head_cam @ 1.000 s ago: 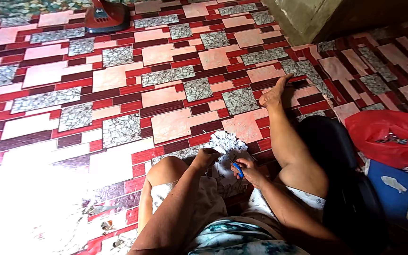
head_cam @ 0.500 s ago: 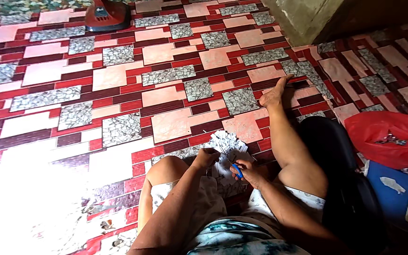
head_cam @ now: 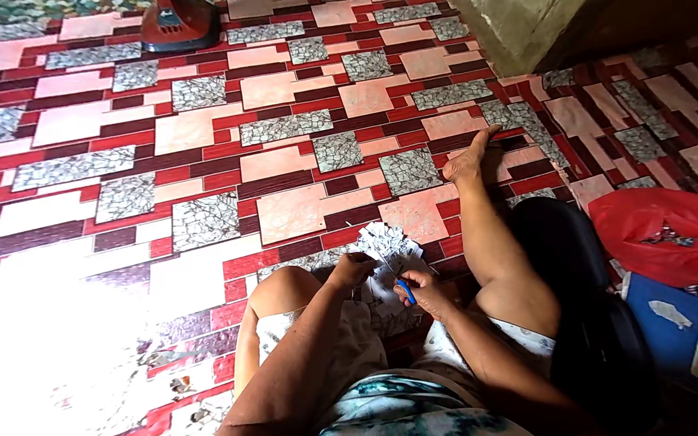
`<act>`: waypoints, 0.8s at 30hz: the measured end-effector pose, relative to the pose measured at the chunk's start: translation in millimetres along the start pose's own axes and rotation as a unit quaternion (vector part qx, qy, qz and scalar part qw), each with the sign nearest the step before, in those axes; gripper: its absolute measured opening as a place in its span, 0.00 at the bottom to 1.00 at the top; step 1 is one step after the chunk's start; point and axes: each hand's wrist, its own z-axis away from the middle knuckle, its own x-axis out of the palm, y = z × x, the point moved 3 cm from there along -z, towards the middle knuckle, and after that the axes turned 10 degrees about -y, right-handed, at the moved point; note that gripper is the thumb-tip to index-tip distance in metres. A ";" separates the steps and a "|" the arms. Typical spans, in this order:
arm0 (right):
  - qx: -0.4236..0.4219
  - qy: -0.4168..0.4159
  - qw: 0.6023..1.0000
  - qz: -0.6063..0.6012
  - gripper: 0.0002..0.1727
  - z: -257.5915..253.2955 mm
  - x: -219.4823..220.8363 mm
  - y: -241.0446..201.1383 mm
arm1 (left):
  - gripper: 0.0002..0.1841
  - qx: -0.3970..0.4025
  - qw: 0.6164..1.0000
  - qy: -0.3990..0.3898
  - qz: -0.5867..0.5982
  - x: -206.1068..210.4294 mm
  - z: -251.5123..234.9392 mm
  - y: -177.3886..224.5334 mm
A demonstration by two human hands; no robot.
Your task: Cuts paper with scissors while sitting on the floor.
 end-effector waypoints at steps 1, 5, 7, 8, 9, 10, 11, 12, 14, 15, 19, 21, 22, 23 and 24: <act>-0.002 0.005 1.000 -0.003 0.12 0.8 -0.3 -1.2 | 0.07 0.000 1.000 0.000 0.000 0.1 -0.2 -0.1; 0.046 -0.004 0.999 -0.024 0.13 3.6 0.4 -4.1 | 0.07 0.001 1.000 0.004 -0.004 -0.2 1.2 1.3; 0.055 -0.019 0.998 -0.022 0.13 3.1 1.5 -2.2 | 0.07 0.002 1.000 0.007 -0.003 -0.3 2.3 1.9; 0.053 -0.024 0.998 -0.018 0.14 2.6 2.1 -1.5 | 0.07 0.004 1.000 0.007 -0.002 -0.1 2.6 2.0; 0.053 -0.026 0.998 -0.013 0.15 2.4 2.7 -1.5 | 0.07 0.006 1.000 0.007 -0.001 0.4 2.9 2.3; 0.054 -0.025 0.998 -0.010 0.15 2.1 3.1 -1.8 | 0.07 0.005 1.000 0.008 0.000 1.1 3.1 2.4; 0.053 -0.022 0.998 -0.010 0.15 1.7 3.1 -2.3 | 0.07 0.003 1.000 0.008 0.001 1.8 3.3 2.6; 0.051 -0.020 0.998 -0.011 0.15 1.2 2.8 -2.2 | 0.07 0.002 1.000 0.007 0.001 2.2 3.1 2.6; 0.046 -0.022 0.999 -0.016 0.14 0.9 2.1 -1.7 | 0.07 0.002 1.000 0.002 -0.001 2.3 2.4 2.5; 0.043 -0.024 0.999 -0.017 0.14 1.0 2.0 -1.6 | 0.07 0.003 1.000 0.001 -0.002 2.3 1.9 2.4; 0.026 -0.024 0.999 -0.011 0.12 1.2 2.3 -1.7 | 0.07 0.005 1.000 -0.001 -0.005 2.2 1.5 2.3; 0.011 -0.016 1.000 -0.001 0.11 0.5 1.6 -1.3 | 0.07 0.004 1.000 -0.003 -0.007 1.7 0.6 1.8; 0.006 -0.012 1.000 0.001 0.11 0.4 1.0 -0.9 | 0.07 0.004 1.000 -0.002 -0.007 1.6 0.4 1.6; 0.002 -0.007 1.000 0.000 0.11 0.4 0.4 -1.1 | 0.07 0.006 1.000 -0.003 -0.007 1.6 0.3 1.9; 0.003 -0.004 1.000 -0.007 0.11 0.6 -0.1 -1.4 | 0.07 0.008 1.000 -0.002 -0.007 1.6 0.3 2.2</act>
